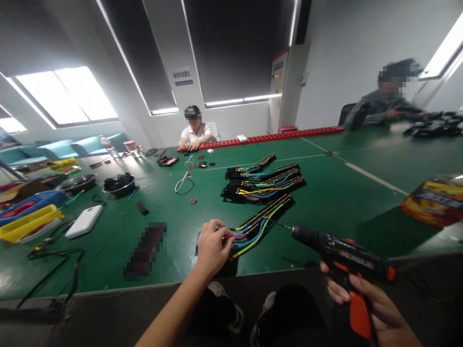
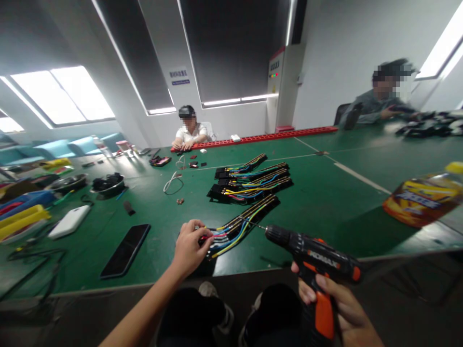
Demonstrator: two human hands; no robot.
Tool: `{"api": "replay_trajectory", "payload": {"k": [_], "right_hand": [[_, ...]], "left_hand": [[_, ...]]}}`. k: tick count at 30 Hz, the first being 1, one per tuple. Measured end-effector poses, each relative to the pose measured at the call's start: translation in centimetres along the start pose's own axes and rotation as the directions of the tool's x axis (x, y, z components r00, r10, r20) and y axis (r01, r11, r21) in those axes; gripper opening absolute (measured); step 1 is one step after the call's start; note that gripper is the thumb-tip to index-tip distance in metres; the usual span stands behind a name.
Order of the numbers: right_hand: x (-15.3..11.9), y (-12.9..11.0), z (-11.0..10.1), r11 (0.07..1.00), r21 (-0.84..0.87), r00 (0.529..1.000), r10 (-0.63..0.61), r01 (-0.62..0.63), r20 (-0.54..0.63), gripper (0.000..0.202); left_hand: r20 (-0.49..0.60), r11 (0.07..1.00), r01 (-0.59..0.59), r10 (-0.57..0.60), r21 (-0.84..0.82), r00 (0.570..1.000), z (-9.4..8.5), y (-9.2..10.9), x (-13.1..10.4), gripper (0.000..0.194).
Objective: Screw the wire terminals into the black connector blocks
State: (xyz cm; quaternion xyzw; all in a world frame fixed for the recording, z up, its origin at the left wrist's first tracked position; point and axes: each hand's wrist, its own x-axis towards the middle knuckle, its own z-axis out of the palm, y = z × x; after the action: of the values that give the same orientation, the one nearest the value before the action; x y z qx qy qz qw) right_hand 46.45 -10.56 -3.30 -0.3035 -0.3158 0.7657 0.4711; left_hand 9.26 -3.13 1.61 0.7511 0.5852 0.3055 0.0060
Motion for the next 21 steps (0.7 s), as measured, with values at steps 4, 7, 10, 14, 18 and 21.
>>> {"api": "replay_trajectory", "payload": {"k": [4,7,10,14,18,21], "right_hand": [[-0.1,0.3,0.2,0.999,0.023,0.999,-0.039,0.04,-0.021,0.04],[-0.2,0.5,0.2,0.998,0.036,0.998,-0.055,0.056,-0.033,0.039],[-0.2,0.7,0.2,0.997,0.053,0.998,-0.048,0.051,-0.047,0.04],[-0.1,0.9,0.2,0.996,0.063,0.998,-0.052,0.055,-0.039,0.039],[0.1,1.2,0.0,0.998,0.043,0.998,-0.054,0.055,-0.022,0.04],[0.4,1.4,0.0,0.998,0.03,0.998,-0.057,0.058,-0.017,0.041]], "left_hand": [[0.011,1.0,0.007,-0.007,0.002,1.0,-0.1,0.2,0.0,0.006],[0.022,1.0,0.004,-0.004,-0.002,1.0,-0.2,0.3,0.0,0.006],[0.032,1.0,0.014,-0.013,-0.01,0.999,-0.3,0.4,0.0,0.006],[0.035,0.999,0.022,-0.021,-0.024,0.999,-0.4,0.4,0.1,0.006],[0.042,0.998,0.027,-0.025,-0.051,0.999,-0.5,0.3,0.2,0.006],[0.051,0.997,0.026,-0.022,-0.071,0.998,-0.7,0.3,0.2,0.006]]}}
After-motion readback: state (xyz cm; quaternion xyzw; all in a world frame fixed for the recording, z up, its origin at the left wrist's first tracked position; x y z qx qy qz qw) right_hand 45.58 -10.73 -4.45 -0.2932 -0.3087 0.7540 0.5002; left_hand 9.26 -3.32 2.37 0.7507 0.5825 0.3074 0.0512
